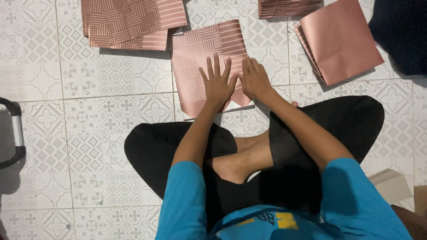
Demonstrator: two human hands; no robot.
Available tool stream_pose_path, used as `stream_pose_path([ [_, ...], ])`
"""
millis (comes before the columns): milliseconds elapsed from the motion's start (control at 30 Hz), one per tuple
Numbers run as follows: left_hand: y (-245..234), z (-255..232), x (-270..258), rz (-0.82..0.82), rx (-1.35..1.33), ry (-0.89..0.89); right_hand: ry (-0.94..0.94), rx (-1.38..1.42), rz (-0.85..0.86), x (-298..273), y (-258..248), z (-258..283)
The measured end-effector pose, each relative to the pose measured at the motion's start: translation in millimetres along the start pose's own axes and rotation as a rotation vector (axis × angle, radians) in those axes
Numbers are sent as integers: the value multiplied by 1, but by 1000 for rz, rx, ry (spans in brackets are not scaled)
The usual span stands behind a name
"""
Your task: Assembling decorative paper boxes by folding and tucking pre-cut sheets while sitting on the floor.
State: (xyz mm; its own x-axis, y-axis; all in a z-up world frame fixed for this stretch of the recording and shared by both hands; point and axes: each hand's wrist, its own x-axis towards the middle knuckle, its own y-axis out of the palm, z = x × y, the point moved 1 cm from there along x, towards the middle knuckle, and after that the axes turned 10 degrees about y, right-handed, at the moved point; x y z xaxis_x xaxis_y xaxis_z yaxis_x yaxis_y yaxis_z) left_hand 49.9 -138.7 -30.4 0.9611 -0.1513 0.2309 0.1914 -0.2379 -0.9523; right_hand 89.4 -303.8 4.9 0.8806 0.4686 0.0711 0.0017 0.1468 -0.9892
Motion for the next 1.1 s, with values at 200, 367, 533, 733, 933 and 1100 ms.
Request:
stream_pose_path([
  [200,3,0,2,6,-18,3,24,71,28,55,22,-16],
  [367,-5,-2,2,-14,0,17,-31,51,-109,109,40,-35],
  [533,-7,-3,5,11,-11,8,5,104,106,143,19,-55],
  [733,-7,-3,9,104,-50,-43,-82,481,235,100,-33,-66],
  [933,-1,-3,8,101,-62,-34,-169,309,394,58,-34,-75],
  [1100,-4,-4,7,118,-93,-46,-235,214,435,18,-13,-79],
])
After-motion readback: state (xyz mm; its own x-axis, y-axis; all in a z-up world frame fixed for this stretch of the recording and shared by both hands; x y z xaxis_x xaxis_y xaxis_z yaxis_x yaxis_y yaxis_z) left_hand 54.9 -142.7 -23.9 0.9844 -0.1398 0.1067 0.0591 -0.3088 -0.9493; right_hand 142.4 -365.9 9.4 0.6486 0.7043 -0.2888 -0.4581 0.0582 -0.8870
